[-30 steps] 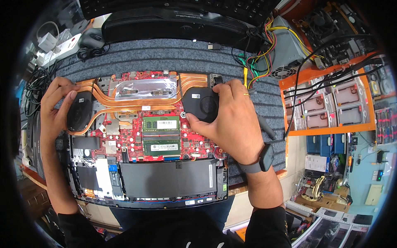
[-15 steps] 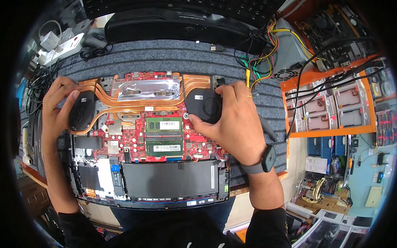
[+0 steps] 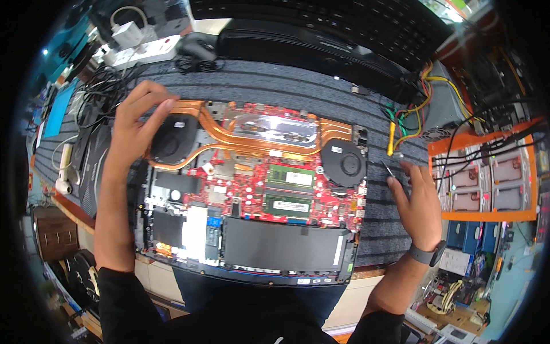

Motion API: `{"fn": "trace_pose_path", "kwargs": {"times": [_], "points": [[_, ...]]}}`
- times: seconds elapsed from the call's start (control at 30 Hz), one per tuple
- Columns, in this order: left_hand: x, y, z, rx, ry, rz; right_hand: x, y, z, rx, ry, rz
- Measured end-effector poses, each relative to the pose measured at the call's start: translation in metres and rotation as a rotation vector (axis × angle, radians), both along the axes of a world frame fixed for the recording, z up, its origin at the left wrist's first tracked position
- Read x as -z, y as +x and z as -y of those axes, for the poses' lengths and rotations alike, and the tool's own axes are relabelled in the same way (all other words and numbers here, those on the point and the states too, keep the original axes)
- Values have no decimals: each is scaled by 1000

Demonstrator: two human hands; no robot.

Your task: The person uses a screwdriver to loosen and tighten screws on a laptop's internal cooling fan, removes the fan, and manipulates its electrical connector on the motherboard.

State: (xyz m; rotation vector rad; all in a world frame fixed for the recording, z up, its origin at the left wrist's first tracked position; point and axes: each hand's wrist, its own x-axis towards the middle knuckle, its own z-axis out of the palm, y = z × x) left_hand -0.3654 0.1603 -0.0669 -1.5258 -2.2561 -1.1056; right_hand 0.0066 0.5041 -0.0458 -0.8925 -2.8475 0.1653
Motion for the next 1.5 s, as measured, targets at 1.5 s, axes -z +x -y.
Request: {"fn": "trace_pose_path", "kwargs": {"times": [1.5], "points": [[41,-17,-8,-36,187,610,-108,-45,50,-216,-410,-593]]}}
